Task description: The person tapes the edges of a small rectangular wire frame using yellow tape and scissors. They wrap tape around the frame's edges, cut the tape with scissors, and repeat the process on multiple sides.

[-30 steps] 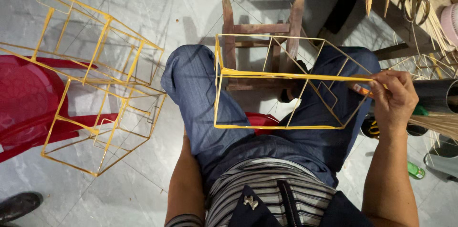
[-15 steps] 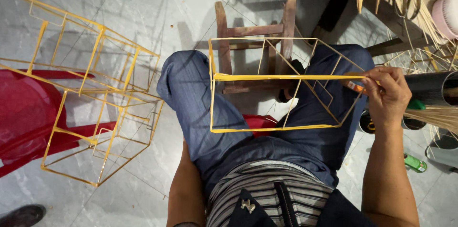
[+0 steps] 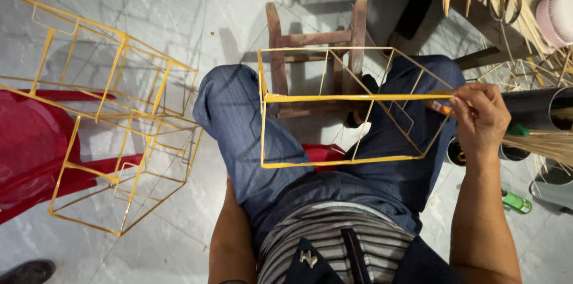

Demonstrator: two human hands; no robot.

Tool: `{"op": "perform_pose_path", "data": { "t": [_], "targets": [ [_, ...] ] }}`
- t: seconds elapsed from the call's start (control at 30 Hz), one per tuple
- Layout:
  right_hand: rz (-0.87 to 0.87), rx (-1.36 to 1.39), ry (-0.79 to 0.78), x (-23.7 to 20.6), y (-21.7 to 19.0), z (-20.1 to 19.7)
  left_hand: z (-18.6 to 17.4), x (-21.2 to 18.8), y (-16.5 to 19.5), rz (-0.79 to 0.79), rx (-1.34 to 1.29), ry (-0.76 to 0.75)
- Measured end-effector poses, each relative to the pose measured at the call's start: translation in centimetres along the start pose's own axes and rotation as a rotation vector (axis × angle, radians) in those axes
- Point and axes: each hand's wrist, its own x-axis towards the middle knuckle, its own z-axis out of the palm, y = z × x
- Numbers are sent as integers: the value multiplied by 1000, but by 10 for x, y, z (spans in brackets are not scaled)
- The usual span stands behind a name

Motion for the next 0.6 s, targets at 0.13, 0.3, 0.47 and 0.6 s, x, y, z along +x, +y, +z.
{"op": "perform_pose_path", "data": {
  "t": [0.13, 0.3, 0.47, 0.6],
  "targets": [
    [34, 46, 6, 0, -1, 1, -2, 4, 3, 8, -5, 10],
    [31, 47, 12, 2, -6, 1, -3, 6, 3, 4, -6, 5],
    [40, 22, 23, 3, -7, 0, -2, 2, 1, 2, -8, 6],
    [47, 13, 25, 2, -8, 0, -1, -3, 1, 2, -8, 8]
  ]
}}
